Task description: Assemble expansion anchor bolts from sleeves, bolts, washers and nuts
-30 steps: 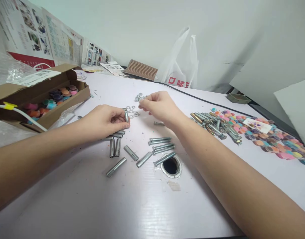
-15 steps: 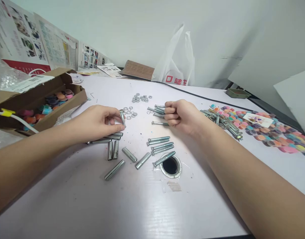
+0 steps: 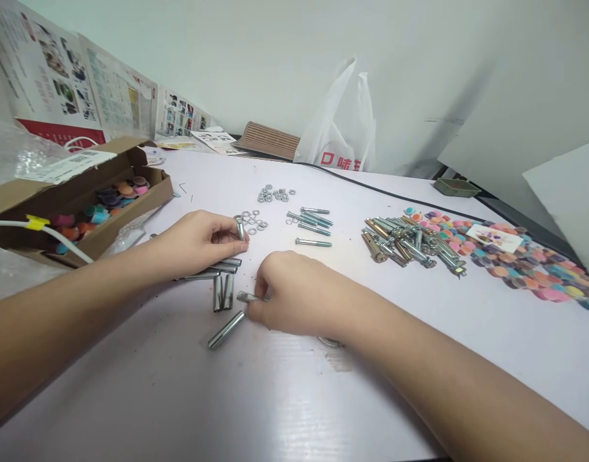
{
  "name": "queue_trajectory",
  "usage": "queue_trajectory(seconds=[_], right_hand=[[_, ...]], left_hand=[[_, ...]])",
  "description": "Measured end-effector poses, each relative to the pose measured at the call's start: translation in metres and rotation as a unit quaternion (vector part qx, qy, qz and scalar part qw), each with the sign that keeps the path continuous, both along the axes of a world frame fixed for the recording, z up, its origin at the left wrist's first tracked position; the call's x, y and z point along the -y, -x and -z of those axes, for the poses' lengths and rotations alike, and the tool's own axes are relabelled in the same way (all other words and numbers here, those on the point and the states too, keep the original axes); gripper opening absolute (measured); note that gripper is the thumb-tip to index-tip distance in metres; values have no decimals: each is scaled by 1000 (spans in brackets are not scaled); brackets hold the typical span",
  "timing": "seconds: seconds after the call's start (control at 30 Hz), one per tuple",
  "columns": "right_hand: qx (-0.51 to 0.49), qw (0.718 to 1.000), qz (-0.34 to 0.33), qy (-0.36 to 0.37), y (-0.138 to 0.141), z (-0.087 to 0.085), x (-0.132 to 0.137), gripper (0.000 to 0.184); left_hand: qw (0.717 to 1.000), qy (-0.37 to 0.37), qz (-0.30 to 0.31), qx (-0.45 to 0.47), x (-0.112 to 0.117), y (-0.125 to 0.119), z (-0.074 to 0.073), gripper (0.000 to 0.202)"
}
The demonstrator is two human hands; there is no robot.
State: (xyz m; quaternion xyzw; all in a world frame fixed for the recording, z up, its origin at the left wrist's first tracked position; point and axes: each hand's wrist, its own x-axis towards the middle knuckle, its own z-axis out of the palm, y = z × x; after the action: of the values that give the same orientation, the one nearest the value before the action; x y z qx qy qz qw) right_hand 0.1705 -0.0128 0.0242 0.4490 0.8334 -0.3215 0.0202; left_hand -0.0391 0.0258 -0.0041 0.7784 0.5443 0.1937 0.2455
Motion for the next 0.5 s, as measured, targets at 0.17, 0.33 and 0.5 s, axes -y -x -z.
queue_trajectory(seconds=[0.17, 0.33, 0.5], right_hand=[[-228, 962, 149, 22, 6, -1, -25, 21], [-398, 895, 199, -31, 28, 21, -54, 37], [-413, 889, 198, -21, 35, 37, -61, 48]], left_hand=[[999, 22, 5, 26, -1, 0, 0, 23], [1000, 18, 4, 16, 0, 2, 1, 22], [1000, 3, 17, 26, -2, 3, 3, 22]])
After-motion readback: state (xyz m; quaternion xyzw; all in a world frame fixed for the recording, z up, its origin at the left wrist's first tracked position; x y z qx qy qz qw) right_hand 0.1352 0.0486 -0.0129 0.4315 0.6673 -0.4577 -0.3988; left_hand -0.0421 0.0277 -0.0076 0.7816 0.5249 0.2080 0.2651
